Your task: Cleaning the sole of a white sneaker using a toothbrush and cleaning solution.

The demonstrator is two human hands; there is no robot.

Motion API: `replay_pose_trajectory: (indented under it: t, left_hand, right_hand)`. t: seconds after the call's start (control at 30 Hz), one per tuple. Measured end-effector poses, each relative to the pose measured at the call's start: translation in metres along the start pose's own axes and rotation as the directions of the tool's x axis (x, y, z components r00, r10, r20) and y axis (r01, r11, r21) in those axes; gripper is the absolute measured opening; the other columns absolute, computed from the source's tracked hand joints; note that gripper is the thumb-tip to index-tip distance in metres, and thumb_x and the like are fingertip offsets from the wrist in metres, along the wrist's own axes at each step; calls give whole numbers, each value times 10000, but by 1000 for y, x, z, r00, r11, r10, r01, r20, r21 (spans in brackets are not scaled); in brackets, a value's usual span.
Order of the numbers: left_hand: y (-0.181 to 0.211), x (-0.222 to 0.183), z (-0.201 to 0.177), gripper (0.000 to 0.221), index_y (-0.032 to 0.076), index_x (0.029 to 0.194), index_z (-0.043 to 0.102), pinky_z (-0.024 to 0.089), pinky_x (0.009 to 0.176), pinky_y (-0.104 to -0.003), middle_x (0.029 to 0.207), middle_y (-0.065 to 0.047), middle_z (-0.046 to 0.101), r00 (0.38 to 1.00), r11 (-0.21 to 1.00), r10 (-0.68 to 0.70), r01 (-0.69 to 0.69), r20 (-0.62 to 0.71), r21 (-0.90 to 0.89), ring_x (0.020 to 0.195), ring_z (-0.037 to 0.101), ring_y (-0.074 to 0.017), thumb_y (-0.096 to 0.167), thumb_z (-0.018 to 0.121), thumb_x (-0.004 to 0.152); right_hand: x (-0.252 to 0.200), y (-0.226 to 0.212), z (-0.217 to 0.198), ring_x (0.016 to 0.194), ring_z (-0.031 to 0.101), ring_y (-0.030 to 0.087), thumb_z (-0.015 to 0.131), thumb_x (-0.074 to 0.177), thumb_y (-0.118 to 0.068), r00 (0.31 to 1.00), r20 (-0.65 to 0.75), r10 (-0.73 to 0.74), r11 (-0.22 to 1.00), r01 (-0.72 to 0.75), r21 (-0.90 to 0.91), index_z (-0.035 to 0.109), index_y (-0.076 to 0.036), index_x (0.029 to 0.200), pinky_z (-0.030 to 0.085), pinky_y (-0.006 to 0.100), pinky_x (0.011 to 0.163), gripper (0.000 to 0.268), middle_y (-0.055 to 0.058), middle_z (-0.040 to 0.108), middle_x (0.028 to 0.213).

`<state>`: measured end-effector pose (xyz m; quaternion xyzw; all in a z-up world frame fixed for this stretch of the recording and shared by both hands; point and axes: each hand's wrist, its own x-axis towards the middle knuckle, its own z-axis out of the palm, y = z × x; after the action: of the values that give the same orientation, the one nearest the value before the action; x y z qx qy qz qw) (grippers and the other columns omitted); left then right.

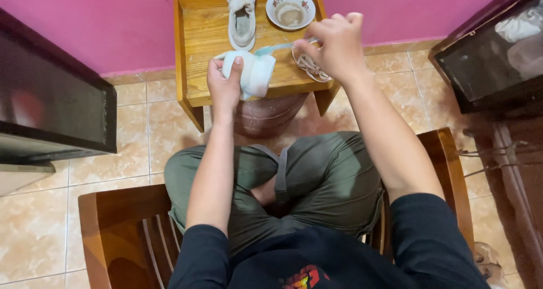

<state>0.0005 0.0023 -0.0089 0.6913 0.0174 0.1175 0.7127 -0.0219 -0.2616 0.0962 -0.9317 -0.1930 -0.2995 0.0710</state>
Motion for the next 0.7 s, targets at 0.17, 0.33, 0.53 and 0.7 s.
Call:
replay_pose_trajectory:
  t: [0.17, 0.33, 0.53, 0.7]
  left_hand:
    - [-2, 8, -7, 419, 143, 920, 525, 486, 753, -300, 918, -6, 628, 999, 999, -33, 35, -37, 32, 849, 587, -134, 494, 744, 846]
    - [-5, 13, -17, 432, 144, 885, 491, 474, 742, -286, 874, 6, 579, 997, 1000, -1, 0, -80, -20, 817, 546, -115, 496, 740, 862]
    - [-31, 26, -30, 339, 105, 919, 561, 503, 535, -197, 746, -14, 607, 988, 994, -39, 23, -151, -103, 650, 602, -95, 363, 782, 928]
    - [-39, 36, -37, 412, 104, 903, 573, 523, 487, -220, 725, -34, 599, 977, 999, -32, 25, -212, -36, 606, 616, -108, 448, 800, 898]
  right_hand:
    - [-4, -19, -7, 775, 559, 194, 756, 1004, -498, 993, 122, -1, 977, -24, 211, 693, -150, 854, 279, 397, 895, 384, -38, 684, 783]
    - [-19, -23, 32, 666, 508, 156, 786, 980, -508, 991, -41, 130, 966, -118, 231, 739, -193, 829, 290, 385, 786, 352, -57, 618, 666]
    - [-43, -25, 88, 742, 621, 148, 834, 947, -449, 953, -242, 183, 930, -88, 357, 728, -244, 914, 346, 349, 880, 233, -57, 619, 723]
    - [-49, -19, 115, 683, 596, 116, 825, 933, -507, 911, -308, 275, 898, -129, 421, 754, -255, 939, 359, 324, 861, 262, -103, 576, 661]
